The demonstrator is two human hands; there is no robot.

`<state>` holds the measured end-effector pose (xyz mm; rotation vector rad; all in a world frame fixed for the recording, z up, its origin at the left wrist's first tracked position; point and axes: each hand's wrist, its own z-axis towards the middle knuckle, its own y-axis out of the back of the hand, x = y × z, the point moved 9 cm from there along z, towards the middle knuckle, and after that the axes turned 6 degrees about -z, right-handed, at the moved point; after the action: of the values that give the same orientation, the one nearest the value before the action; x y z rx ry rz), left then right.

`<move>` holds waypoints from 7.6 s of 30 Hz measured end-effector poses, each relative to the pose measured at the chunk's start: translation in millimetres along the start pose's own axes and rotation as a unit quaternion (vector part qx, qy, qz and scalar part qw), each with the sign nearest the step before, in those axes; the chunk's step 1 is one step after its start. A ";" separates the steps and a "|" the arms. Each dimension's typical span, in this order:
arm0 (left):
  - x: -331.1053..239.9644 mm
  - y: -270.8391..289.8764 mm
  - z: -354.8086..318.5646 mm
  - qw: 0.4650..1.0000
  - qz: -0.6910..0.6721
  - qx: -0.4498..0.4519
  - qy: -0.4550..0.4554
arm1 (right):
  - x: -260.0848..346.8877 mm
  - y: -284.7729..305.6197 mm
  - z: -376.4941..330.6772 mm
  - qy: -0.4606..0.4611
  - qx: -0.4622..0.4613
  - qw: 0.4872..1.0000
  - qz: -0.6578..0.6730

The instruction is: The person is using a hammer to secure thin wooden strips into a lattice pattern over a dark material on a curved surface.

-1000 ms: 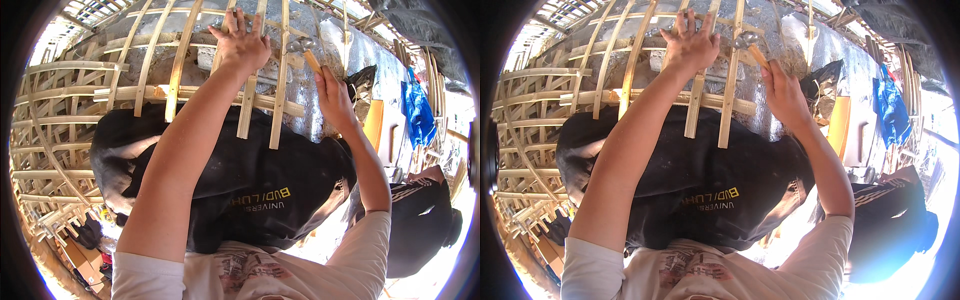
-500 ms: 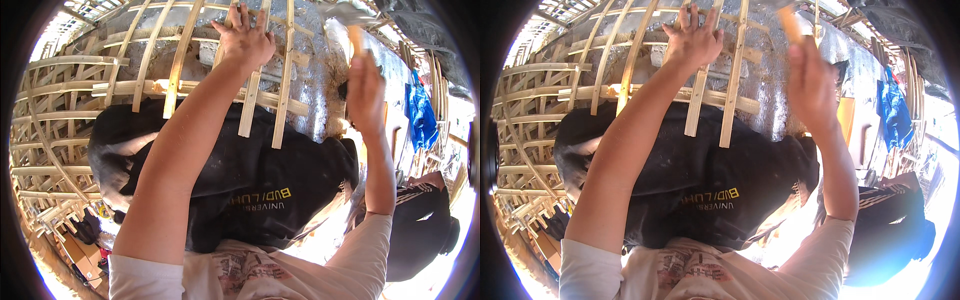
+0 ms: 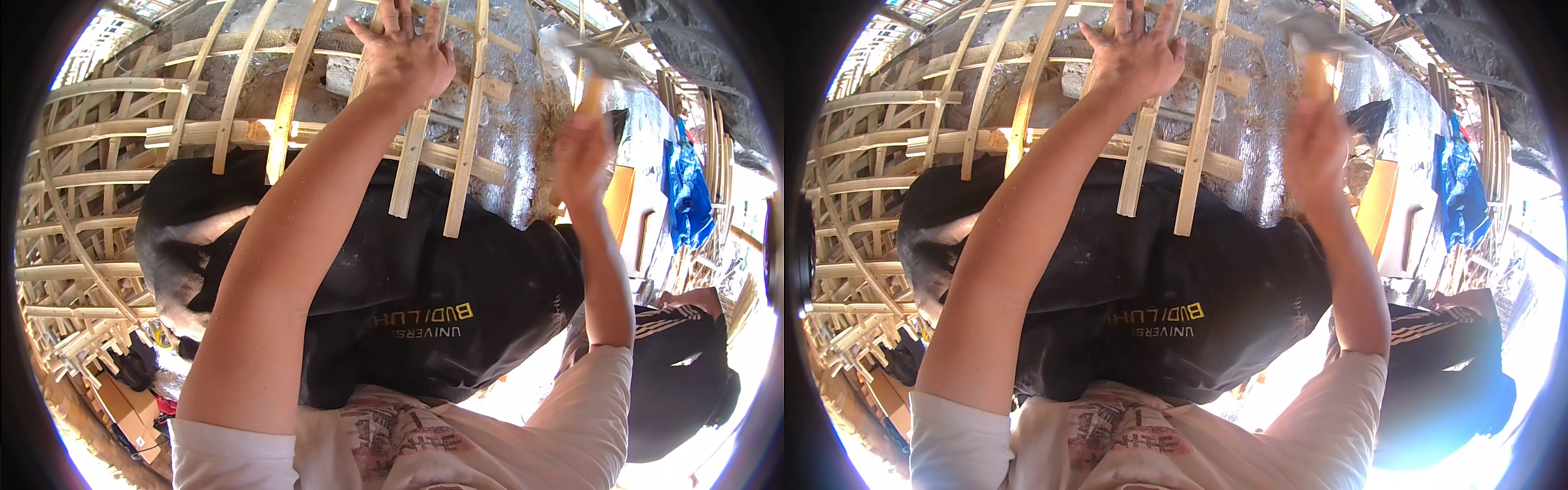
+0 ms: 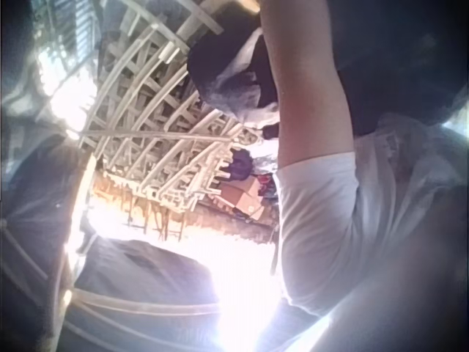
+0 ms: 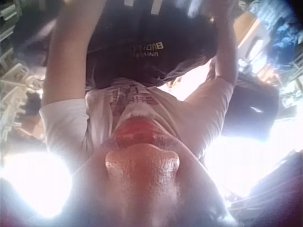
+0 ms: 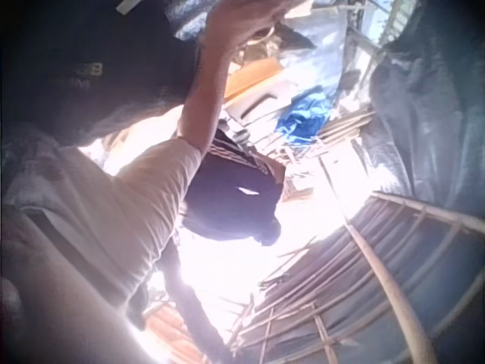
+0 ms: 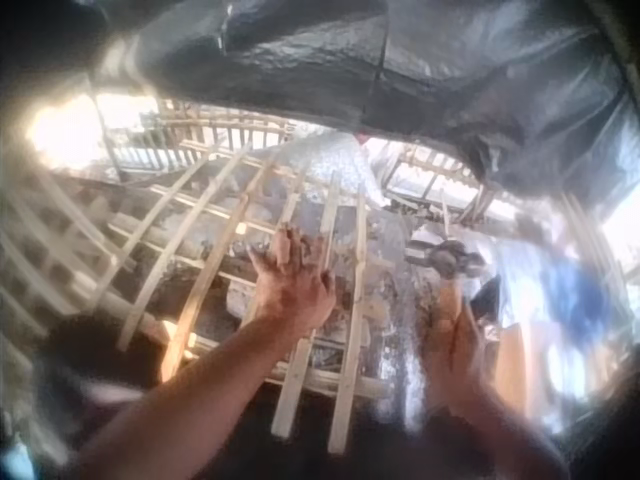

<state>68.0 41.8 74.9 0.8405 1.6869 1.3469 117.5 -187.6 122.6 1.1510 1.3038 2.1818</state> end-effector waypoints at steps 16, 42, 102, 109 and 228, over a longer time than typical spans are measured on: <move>0.9 -10.8 10.8 0.998 0.036 0.057 0.007 | 32.1 -14.2 8.1 0.116 0.074 0.980 -0.145; -9.4 -8.9 3.2 1.000 -0.015 0.006 0.001 | -9.2 -46.2 -1.7 0.137 0.071 0.976 -0.155; -2.0 -22.4 7.4 0.997 -0.025 -0.077 0.016 | -12.8 -33.1 -18.3 -0.227 0.078 0.968 -0.069; 24.1 -15.6 -12.8 0.996 -0.040 -0.076 0.000 | -29.5 -69.5 -21.3 -0.242 0.135 0.961 -0.006; 157.8 -8.7 -71.3 0.953 -0.282 0.010 0.115 | -54.9 -7.9 -47.2 -0.394 -0.079 0.850 0.341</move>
<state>-67.8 145.7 45.8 0.1773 1.9274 1.0523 113.0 -245.6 78.8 2.3411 0.3646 1.7454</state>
